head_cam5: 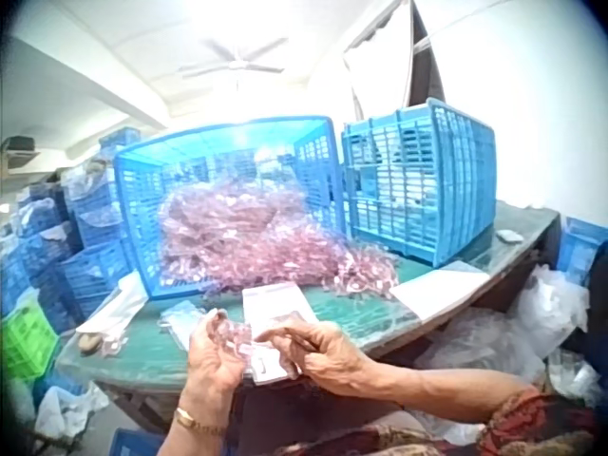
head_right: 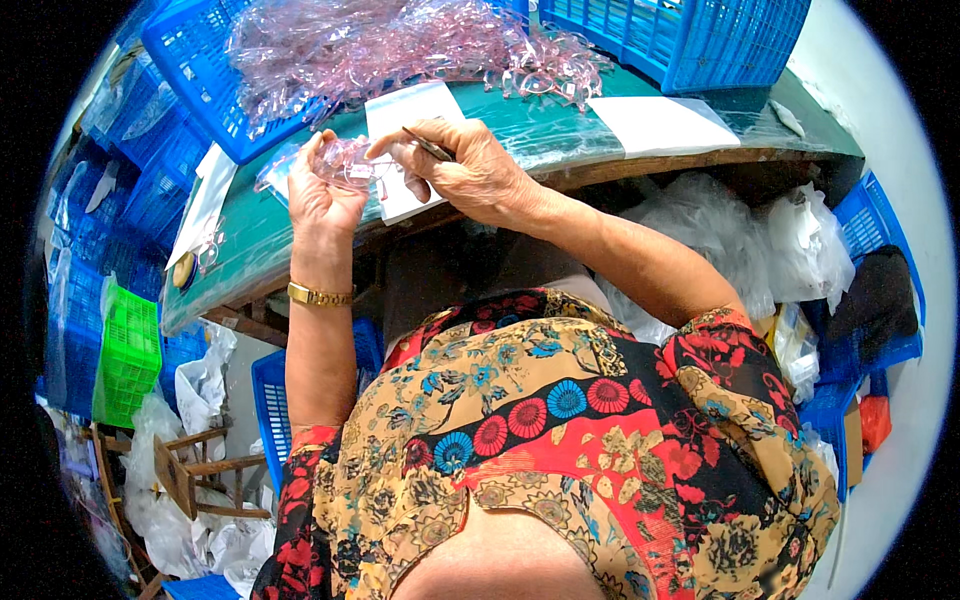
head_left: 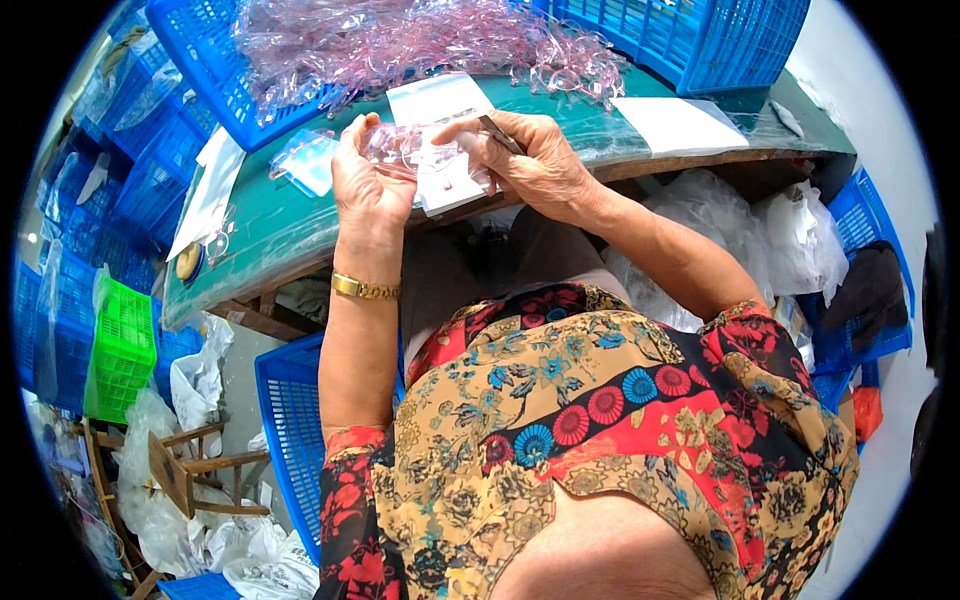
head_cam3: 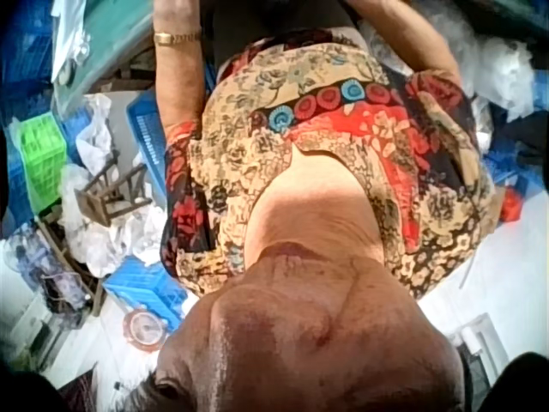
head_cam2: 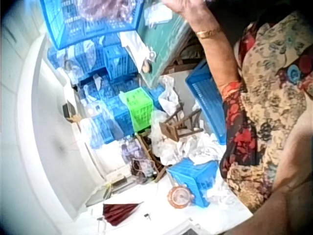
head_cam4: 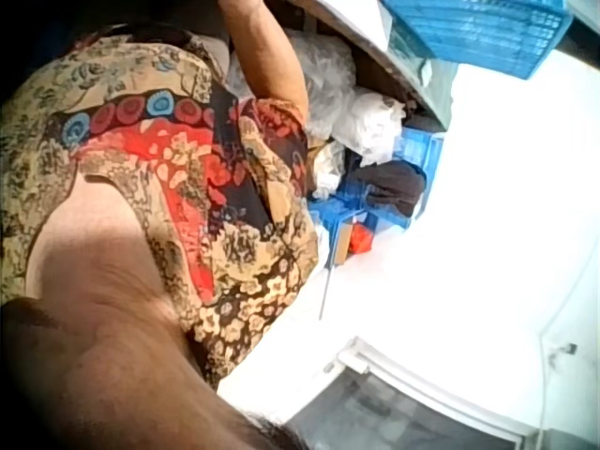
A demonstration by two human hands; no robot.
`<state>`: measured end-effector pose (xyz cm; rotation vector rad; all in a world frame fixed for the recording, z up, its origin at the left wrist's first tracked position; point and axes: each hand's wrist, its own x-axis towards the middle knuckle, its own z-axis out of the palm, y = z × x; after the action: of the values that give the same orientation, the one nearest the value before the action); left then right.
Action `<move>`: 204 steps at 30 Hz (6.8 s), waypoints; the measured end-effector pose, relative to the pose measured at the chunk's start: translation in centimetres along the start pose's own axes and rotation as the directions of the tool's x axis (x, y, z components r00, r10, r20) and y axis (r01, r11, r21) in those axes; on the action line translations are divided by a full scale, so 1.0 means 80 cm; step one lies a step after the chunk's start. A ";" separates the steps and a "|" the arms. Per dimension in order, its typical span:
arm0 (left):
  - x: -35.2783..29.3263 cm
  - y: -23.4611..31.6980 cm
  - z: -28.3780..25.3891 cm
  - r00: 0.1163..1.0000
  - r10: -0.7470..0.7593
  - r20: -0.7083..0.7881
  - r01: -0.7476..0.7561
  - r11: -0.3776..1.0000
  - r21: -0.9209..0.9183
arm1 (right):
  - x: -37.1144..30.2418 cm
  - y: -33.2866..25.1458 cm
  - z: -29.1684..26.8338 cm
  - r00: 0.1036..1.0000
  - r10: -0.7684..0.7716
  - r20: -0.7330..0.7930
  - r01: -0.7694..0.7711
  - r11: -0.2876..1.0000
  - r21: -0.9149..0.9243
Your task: The person repeatedly picks up pink-framed eyeglasses, attaches a small pink ribbon to the temples, and places the finished glasses into a clear plastic bag. This cycle continues throughout the clip.
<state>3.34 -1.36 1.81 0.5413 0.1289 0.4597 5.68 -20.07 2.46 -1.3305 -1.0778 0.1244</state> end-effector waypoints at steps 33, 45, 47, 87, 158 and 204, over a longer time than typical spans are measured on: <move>-0.075 0.126 -0.083 0.984 0.082 -0.160 -0.062 0.990 0.123 | 0.020 -0.017 -0.028 0.897 0.115 0.428 -0.047 0.985 -0.167; -0.203 0.303 -0.161 0.878 0.478 -0.037 0.351 -0.588 0.728 | 0.086 -0.022 -0.064 0.781 0.269 0.564 -0.347 0.937 0.033; -0.140 0.283 -0.120 0.905 0.425 -0.019 0.175 -0.332 0.927 | 0.089 -0.054 -0.067 0.706 0.306 0.638 -0.564 0.789 0.246; 0.067 0.156 -0.018 0.984 0.024 0.175 -0.167 0.449 0.878 | 0.164 0.146 -0.130 0.977 0.215 0.001 -0.089 0.409 -0.908; 0.005 0.044 -0.044 0.846 -0.510 0.153 0.285 0.677 0.679 | 0.096 0.033 -0.018 0.918 0.318 0.238 -0.060 0.703 -0.709; -0.003 0.163 -0.096 0.914 0.405 -0.033 -0.018 0.121 0.993 | 0.108 0.067 -0.068 0.894 0.425 0.140 -0.439 0.894 0.093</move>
<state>-3.76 12.01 2.10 1.8968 0.7185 0.7311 16.68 -16.92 3.66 -1.4469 -0.8368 0.5988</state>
